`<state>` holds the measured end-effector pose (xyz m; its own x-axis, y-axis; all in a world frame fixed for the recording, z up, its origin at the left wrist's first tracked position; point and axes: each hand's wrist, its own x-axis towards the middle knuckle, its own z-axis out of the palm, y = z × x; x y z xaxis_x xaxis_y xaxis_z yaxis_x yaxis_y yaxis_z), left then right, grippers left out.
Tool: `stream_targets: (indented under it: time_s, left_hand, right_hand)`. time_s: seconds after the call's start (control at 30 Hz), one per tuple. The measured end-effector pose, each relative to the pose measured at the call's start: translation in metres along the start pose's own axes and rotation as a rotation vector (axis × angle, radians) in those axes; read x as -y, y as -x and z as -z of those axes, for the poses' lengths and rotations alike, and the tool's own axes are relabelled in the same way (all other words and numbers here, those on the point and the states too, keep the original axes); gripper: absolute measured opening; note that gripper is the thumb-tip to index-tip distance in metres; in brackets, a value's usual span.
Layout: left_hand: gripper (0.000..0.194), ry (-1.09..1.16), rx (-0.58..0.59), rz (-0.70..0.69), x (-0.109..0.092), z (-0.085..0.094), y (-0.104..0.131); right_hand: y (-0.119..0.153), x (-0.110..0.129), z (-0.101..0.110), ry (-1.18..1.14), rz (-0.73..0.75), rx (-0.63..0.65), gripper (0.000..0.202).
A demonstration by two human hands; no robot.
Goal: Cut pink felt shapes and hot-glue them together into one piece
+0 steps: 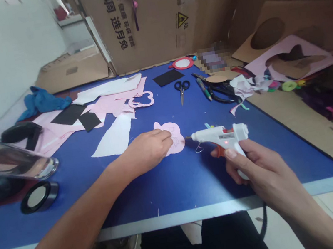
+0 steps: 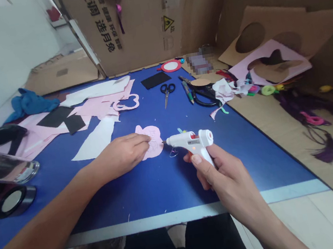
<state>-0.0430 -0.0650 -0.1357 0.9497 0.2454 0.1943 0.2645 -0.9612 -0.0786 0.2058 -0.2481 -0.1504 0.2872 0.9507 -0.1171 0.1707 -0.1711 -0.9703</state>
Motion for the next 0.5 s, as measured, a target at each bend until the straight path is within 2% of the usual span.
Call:
stream_targets:
  time_s: [0.13,0.5]
  left_hand:
    - [0.026,-0.004,0.004,-0.059,0.0014,0.0031,-0.0008]
    - [0.020,-0.094,0.002,-0.004,-0.0068,-0.0008,-0.0031]
  right_hand:
    - [-0.0014,-0.0006,0.0009,0.008,-0.001,0.015,0.042]
    - [0.0017,0.0036,-0.0012,0.027,0.002,-0.011,0.045]
